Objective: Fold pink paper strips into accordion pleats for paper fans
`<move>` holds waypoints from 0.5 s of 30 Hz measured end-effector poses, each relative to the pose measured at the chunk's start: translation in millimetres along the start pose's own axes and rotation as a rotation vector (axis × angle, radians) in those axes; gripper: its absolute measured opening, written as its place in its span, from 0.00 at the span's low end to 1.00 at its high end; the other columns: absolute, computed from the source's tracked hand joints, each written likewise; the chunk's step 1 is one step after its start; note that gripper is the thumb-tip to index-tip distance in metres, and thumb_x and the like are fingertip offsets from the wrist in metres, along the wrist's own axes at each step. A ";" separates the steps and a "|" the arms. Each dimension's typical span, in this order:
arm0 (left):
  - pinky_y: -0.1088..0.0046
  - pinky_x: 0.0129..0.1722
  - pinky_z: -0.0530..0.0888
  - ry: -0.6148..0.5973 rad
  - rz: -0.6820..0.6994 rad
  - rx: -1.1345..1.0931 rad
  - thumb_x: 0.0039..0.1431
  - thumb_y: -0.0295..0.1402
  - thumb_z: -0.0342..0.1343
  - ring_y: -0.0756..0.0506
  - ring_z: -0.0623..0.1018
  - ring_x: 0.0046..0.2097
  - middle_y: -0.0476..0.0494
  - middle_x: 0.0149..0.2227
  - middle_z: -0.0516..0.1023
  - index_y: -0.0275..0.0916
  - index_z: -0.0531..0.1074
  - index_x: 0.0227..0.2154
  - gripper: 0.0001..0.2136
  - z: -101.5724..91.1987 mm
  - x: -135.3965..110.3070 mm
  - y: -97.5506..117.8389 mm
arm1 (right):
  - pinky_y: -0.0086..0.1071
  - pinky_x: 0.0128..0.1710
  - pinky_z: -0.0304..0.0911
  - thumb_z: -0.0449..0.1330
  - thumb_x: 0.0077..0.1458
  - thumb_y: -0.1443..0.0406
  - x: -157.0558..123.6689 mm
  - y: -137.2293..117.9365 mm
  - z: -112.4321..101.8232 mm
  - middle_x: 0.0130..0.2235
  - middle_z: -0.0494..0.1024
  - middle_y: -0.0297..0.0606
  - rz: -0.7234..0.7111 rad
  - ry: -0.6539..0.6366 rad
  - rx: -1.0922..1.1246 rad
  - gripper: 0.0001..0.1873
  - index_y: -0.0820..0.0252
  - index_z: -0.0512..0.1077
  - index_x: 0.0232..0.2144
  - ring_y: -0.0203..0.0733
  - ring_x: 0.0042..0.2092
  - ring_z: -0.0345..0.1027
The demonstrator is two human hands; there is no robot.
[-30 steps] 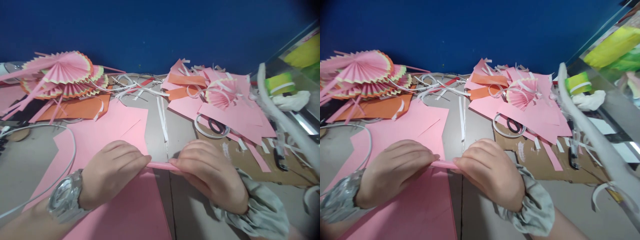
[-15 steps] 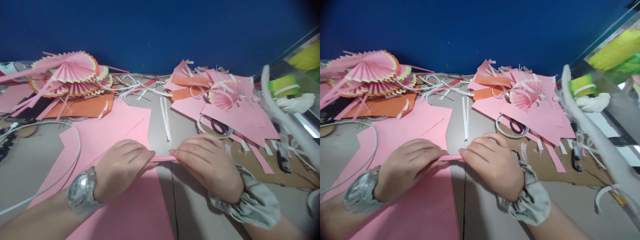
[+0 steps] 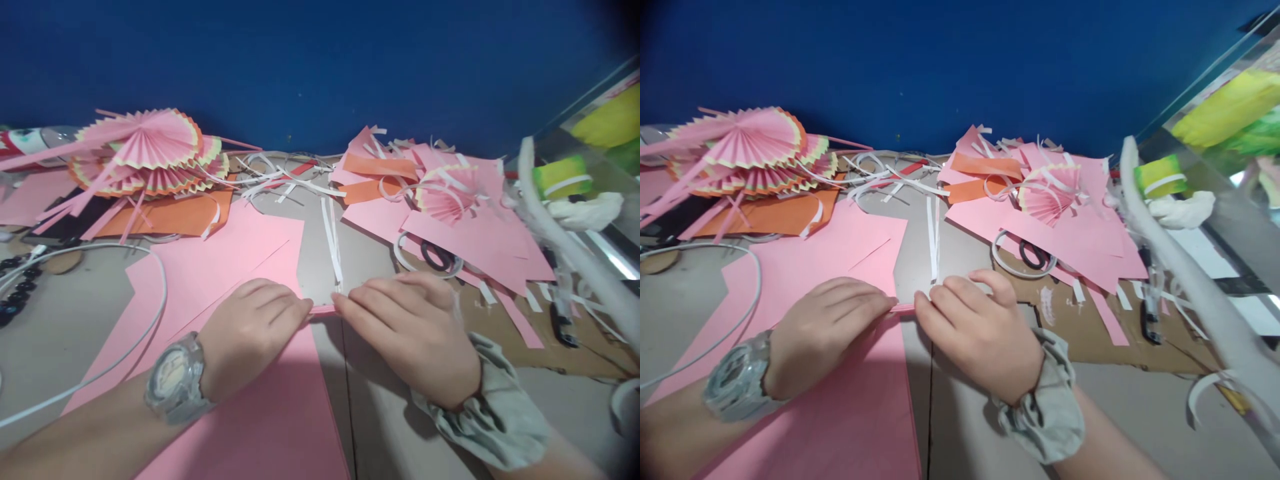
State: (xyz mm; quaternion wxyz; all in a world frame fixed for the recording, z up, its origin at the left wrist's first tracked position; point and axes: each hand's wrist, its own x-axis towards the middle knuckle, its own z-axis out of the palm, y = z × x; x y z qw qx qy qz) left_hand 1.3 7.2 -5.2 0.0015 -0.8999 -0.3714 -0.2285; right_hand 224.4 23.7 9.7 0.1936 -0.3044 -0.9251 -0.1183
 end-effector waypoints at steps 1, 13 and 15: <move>0.66 0.37 0.70 -0.002 -0.001 -0.013 0.57 0.28 0.53 0.46 0.74 0.35 0.43 0.32 0.77 0.33 0.69 0.39 0.07 0.3 0.0 1.1 | 0.39 0.43 0.52 0.49 0.59 0.72 0.8 -0.9 0.0 0.33 0.77 0.34 -0.008 -0.011 0.012 0.11 0.61 0.70 0.38 0.39 0.38 0.66; 0.67 0.42 0.68 -0.113 -0.055 -0.184 0.59 0.26 0.49 0.47 0.72 0.39 0.45 0.34 0.75 0.33 0.69 0.38 0.06 8.4 3.1 9.3 | 0.37 0.43 0.52 0.49 0.58 0.71 5.0 -11.3 8.8 0.31 0.75 0.35 -0.007 -0.081 0.046 0.10 0.62 0.70 0.32 0.38 0.36 0.65; 0.67 0.42 0.68 -0.124 -0.018 -0.170 0.59 0.25 0.49 0.46 0.72 0.39 0.45 0.35 0.75 0.33 0.68 0.39 0.07 7.9 4.6 9.9 | 0.36 0.42 0.52 0.49 0.58 0.71 5.1 -12.5 9.9 0.30 0.74 0.35 -0.025 -0.080 0.050 0.09 0.62 0.69 0.31 0.38 0.36 0.64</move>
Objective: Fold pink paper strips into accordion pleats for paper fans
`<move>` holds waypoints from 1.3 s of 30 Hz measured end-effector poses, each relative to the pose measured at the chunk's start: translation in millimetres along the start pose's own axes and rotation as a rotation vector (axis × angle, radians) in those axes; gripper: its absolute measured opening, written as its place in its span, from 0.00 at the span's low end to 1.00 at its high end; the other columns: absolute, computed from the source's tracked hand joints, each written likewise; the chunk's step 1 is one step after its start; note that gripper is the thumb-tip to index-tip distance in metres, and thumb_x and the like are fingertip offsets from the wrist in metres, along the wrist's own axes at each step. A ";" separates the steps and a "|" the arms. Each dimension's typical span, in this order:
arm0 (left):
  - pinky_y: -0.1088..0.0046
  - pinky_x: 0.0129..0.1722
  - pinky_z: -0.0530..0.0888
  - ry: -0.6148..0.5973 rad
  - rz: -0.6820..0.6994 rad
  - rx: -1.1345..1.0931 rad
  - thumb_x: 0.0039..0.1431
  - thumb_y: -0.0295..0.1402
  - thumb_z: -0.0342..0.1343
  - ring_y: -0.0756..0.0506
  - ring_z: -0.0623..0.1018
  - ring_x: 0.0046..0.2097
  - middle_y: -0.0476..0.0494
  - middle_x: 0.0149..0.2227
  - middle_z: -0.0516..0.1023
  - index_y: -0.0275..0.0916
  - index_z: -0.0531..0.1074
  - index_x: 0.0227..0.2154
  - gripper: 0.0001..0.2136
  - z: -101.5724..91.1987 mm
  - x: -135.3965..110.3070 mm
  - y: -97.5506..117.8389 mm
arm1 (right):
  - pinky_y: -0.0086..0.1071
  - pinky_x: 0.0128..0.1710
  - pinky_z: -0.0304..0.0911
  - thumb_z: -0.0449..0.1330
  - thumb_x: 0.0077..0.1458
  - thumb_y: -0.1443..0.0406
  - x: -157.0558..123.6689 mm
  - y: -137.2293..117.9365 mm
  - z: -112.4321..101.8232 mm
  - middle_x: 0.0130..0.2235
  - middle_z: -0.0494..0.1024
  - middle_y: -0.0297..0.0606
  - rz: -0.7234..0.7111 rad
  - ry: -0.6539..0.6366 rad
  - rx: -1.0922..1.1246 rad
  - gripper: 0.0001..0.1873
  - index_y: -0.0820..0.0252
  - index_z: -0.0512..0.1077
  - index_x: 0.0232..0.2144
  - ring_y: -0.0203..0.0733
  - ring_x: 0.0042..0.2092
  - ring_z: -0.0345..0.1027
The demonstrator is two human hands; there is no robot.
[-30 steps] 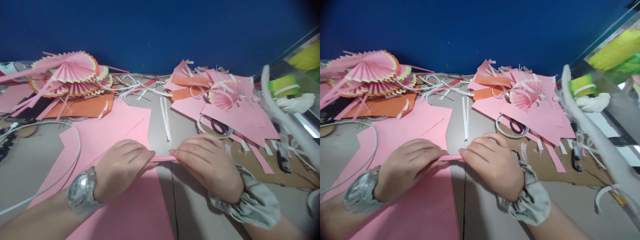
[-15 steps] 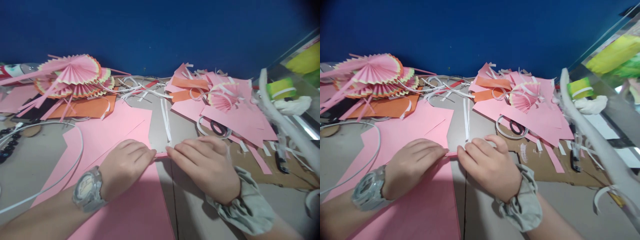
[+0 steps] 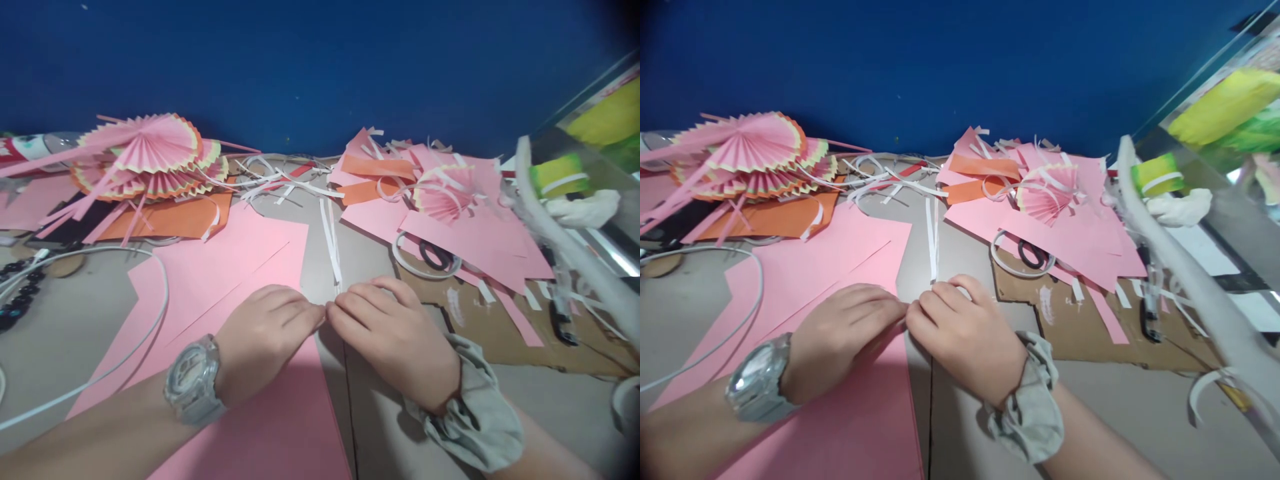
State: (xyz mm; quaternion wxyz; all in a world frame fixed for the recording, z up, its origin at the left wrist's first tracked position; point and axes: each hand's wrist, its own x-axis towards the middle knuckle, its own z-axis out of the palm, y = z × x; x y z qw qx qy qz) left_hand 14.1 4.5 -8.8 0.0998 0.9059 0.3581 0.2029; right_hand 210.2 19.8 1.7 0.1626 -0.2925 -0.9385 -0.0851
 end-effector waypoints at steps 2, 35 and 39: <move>0.66 0.42 0.68 0.030 0.036 0.041 0.59 0.26 0.49 0.46 0.73 0.38 0.44 0.35 0.76 0.33 0.69 0.39 0.07 -1.2 1.2 -0.5 | 0.36 0.42 0.52 0.50 0.57 0.71 -0.4 1.0 -0.7 0.28 0.73 0.34 0.009 0.001 -0.005 0.09 0.61 0.68 0.29 0.39 0.35 0.63; 0.70 0.41 0.71 0.121 -0.077 -0.028 0.57 0.31 0.54 0.47 0.75 0.39 0.46 0.35 0.79 0.39 0.70 0.39 0.08 -25.6 -6.9 -28.2 | 0.37 0.39 0.57 0.57 0.53 0.71 -16.8 26.1 -11.2 0.30 0.76 0.37 0.083 0.135 0.121 0.06 0.63 0.70 0.35 0.38 0.32 0.66; 0.73 0.39 0.73 0.158 -0.191 -0.193 0.58 0.30 0.51 0.49 0.76 0.36 0.48 0.33 0.79 0.41 0.72 0.35 0.05 -25.3 -5.3 -26.2 | 0.36 0.38 0.56 0.55 0.54 0.71 -15.8 26.3 -13.6 0.26 0.75 0.35 0.137 0.148 0.106 0.04 0.62 0.70 0.30 0.38 0.30 0.65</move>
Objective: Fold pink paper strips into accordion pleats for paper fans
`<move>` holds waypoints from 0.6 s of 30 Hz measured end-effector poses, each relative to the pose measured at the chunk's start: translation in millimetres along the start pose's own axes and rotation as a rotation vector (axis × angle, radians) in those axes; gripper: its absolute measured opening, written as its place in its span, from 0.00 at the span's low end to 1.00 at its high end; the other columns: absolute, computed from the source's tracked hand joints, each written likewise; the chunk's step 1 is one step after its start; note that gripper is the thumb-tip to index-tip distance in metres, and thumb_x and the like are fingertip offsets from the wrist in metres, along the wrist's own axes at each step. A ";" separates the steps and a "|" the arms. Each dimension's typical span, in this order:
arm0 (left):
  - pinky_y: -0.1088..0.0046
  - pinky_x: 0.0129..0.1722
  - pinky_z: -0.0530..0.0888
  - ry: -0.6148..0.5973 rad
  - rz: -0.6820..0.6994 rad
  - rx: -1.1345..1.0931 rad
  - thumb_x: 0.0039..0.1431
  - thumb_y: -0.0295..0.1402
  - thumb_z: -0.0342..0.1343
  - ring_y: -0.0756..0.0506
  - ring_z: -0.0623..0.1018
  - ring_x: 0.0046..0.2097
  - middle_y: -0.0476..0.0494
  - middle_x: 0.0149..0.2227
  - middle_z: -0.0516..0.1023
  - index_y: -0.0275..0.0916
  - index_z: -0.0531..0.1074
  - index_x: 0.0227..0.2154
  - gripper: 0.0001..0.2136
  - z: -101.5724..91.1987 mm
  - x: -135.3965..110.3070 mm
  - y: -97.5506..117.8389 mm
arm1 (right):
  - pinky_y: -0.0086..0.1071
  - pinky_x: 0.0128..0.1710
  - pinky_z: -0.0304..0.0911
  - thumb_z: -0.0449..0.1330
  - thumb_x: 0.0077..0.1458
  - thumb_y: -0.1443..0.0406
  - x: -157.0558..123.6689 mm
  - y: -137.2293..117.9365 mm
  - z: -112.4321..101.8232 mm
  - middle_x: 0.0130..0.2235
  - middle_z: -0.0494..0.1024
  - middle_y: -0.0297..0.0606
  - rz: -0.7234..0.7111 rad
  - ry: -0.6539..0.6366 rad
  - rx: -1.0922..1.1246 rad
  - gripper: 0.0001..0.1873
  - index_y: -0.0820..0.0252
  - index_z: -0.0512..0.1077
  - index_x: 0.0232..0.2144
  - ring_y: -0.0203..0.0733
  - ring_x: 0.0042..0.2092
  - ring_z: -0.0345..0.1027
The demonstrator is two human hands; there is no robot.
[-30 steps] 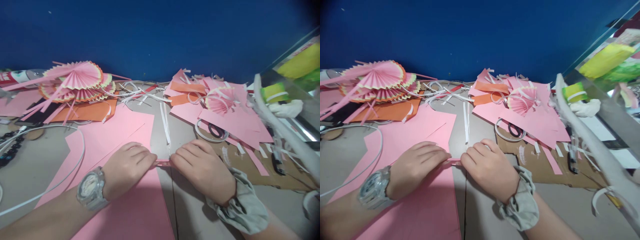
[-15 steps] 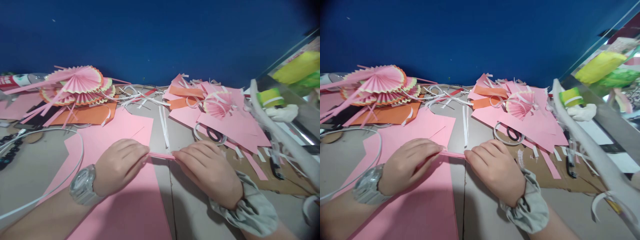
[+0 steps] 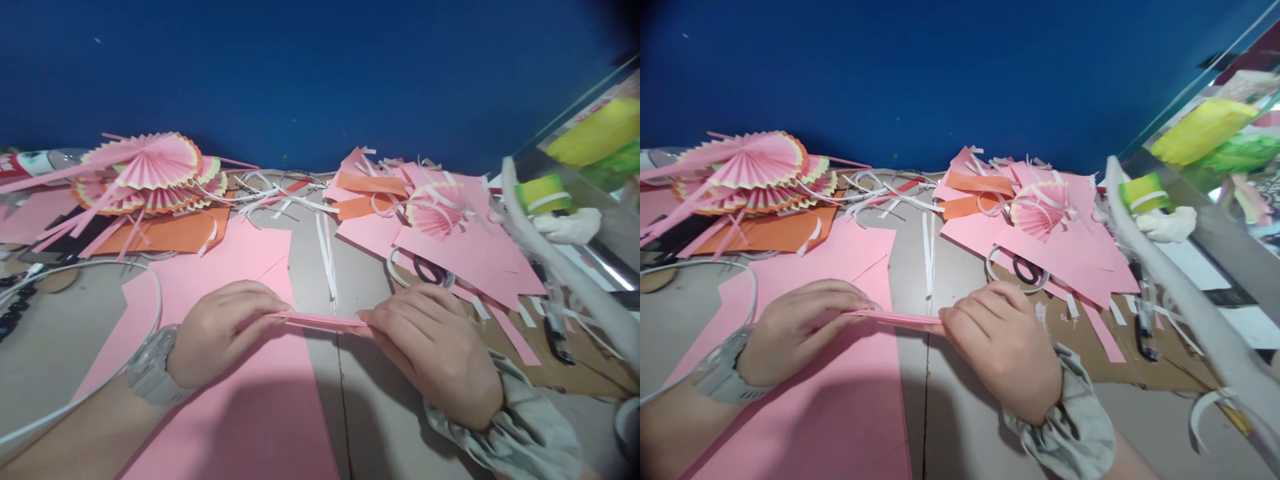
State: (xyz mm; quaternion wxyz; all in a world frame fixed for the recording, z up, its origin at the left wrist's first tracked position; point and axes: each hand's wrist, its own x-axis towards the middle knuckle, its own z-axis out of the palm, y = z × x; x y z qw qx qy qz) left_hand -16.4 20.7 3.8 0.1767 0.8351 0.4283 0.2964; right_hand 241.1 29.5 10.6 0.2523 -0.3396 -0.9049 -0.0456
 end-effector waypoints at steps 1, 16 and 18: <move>0.73 0.38 0.73 0.022 -0.031 -0.038 0.57 0.30 0.52 0.49 0.77 0.36 0.48 0.32 0.79 0.41 0.72 0.34 0.05 0.0 0.0 0.1 | 0.36 0.38 0.56 0.55 0.54 0.71 0.1 0.4 -0.3 0.26 0.75 0.35 0.012 0.000 -0.003 0.04 0.62 0.69 0.29 0.38 0.29 0.65; 0.80 0.20 0.69 0.205 -0.388 -0.271 0.59 0.33 0.49 0.53 0.71 0.22 0.51 0.23 0.72 0.38 0.67 0.34 0.05 -0.9 3.4 -13.7 | 0.26 0.26 0.59 0.50 0.59 0.65 1.5 -1.1 -2.3 0.22 0.68 0.28 0.434 -0.215 0.565 0.08 0.56 0.64 0.42 0.33 0.24 0.62; 0.77 0.24 0.71 0.166 -0.316 -0.178 0.59 0.31 0.47 0.51 0.74 0.26 0.49 0.26 0.74 0.38 0.66 0.39 0.07 -1.2 3.8 -13.4 | 0.24 0.22 0.58 0.49 0.60 0.65 1.0 -0.9 -2.2 0.19 0.62 0.24 0.501 -0.238 0.665 0.12 0.56 0.60 0.46 0.31 0.20 0.58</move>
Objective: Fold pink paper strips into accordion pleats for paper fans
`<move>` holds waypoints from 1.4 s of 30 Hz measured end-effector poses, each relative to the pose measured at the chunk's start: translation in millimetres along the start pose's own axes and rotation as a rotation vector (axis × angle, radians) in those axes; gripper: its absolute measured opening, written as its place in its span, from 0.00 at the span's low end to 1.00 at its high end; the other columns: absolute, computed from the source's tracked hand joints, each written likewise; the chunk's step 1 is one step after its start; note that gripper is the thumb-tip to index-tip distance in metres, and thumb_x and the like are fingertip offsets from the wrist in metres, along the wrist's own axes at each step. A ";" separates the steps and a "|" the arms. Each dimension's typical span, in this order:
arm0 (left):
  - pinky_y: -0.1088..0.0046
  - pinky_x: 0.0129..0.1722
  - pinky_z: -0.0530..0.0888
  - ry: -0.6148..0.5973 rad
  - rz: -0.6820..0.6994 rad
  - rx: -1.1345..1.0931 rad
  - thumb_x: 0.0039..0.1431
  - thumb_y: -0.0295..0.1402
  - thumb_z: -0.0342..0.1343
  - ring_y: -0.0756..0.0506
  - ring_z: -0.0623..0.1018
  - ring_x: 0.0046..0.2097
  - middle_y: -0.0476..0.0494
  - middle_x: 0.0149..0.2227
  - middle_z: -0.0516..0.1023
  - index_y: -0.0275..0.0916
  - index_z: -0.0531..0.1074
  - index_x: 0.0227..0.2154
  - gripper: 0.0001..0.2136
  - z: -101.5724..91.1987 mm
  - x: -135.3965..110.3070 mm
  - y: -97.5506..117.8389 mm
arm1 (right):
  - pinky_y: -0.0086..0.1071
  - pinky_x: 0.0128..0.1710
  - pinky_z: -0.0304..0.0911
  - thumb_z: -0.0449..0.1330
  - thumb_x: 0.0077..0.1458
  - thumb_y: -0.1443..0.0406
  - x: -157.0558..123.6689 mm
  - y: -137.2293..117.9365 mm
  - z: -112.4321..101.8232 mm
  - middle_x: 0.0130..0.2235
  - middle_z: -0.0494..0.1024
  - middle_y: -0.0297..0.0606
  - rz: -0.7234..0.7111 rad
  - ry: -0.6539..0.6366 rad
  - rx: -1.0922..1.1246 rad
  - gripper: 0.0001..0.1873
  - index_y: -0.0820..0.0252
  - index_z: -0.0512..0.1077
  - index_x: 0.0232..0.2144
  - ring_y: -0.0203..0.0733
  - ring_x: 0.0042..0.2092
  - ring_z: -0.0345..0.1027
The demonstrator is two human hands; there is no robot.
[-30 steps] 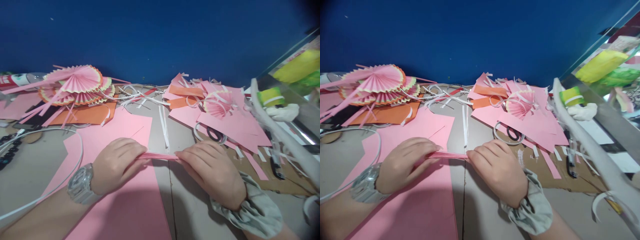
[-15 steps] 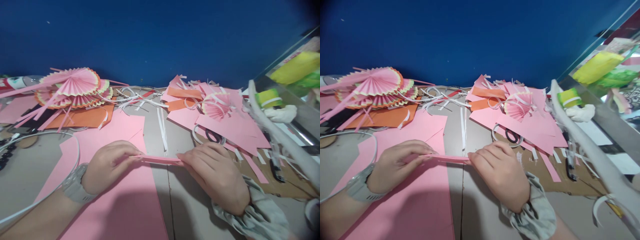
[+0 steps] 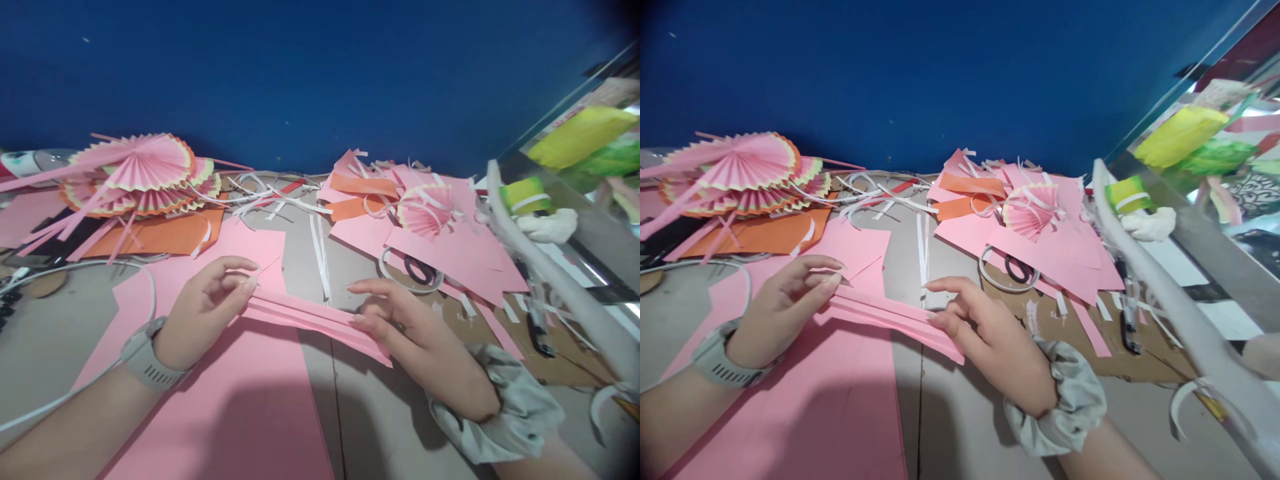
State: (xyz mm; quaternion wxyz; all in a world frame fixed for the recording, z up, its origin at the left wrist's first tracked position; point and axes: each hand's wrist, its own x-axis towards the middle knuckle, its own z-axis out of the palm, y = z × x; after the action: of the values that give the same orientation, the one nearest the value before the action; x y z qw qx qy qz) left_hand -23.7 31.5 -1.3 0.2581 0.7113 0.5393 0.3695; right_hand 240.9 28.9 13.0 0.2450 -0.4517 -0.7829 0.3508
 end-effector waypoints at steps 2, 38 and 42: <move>0.67 0.39 0.72 -0.021 0.135 0.164 0.58 0.29 0.47 0.45 0.75 0.39 0.42 0.37 0.75 0.38 0.66 0.42 0.10 0.6 -0.5 2.7 | 0.24 0.23 0.58 0.50 0.60 0.65 0.6 -0.2 0.5 0.19 0.63 0.25 0.012 -0.032 -0.019 0.11 0.56 0.61 0.46 0.32 0.20 0.59; 0.74 0.31 0.62 -0.530 -0.559 -0.407 0.62 0.39 0.41 0.51 0.63 0.29 0.54 0.25 0.61 0.40 0.60 0.27 0.11 36.2 -35.1 57.6 | 0.24 0.33 0.60 0.56 0.54 0.60 2.5 -22.9 30.1 0.30 0.68 0.31 0.210 -0.228 0.540 0.09 0.61 0.66 0.30 0.33 0.33 0.63; 0.72 0.36 0.63 -0.582 -0.560 -0.559 0.62 0.38 0.40 0.50 0.64 0.34 0.51 0.30 0.63 0.39 0.62 0.29 0.11 38.1 -31.2 52.8 | 0.25 0.36 0.60 0.57 0.54 0.60 4.4 -20.8 27.9 0.31 0.67 0.31 0.191 -0.272 0.593 0.08 0.60 0.66 0.32 0.32 0.35 0.62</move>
State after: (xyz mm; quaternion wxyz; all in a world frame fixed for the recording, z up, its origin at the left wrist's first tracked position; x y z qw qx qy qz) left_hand 32.9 -12.2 8.8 0.6686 0.5164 0.4954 0.2024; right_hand 208.2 16.4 11.6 0.2251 -0.3813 -0.6264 0.6415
